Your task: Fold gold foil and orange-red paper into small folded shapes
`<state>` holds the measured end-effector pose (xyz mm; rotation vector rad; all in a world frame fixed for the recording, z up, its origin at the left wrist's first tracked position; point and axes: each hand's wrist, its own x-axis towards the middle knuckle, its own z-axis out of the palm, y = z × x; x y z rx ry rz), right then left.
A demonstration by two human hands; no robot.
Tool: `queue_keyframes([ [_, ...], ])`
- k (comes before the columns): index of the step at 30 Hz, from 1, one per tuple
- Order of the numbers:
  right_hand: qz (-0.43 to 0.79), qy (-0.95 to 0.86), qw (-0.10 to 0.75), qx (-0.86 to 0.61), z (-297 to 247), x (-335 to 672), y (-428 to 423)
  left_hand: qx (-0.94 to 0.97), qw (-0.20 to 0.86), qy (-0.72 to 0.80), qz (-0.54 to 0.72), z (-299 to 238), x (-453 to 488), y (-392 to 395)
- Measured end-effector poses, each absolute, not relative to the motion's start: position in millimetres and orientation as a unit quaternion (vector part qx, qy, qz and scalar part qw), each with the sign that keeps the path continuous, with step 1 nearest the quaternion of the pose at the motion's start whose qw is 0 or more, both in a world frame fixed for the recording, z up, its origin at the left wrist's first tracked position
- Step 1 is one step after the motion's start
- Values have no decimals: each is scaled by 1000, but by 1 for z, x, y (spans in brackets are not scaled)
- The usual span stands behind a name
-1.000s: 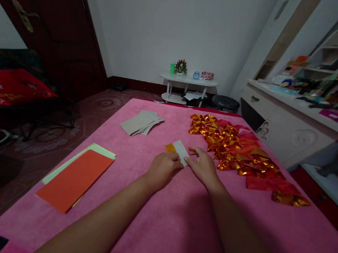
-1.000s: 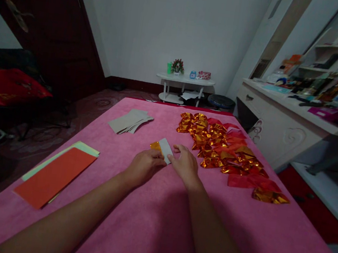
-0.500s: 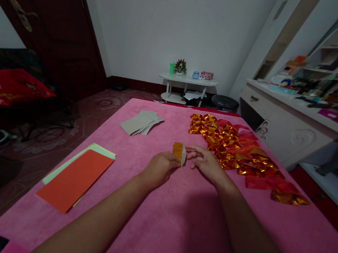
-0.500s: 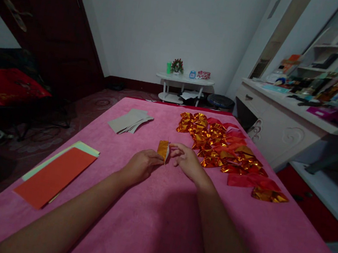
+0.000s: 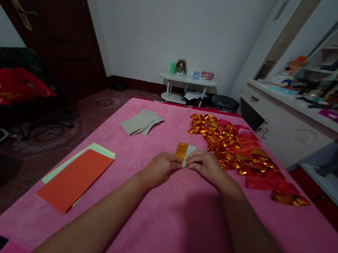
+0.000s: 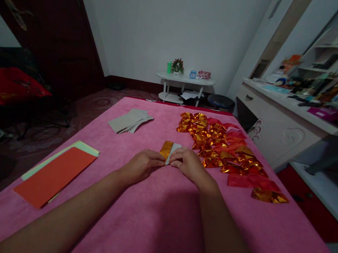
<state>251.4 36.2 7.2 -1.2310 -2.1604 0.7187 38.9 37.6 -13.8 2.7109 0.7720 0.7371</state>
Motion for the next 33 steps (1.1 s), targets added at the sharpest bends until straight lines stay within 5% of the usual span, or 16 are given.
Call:
queue_keyframes([
  [16, 219, -740, 291, -565, -16, 245, 41, 910, 117, 313, 245, -20, 45, 28],
  [33, 364, -719, 293, -514, -15, 252, 45, 897, 134, 319, 276, -22, 45, 28],
])
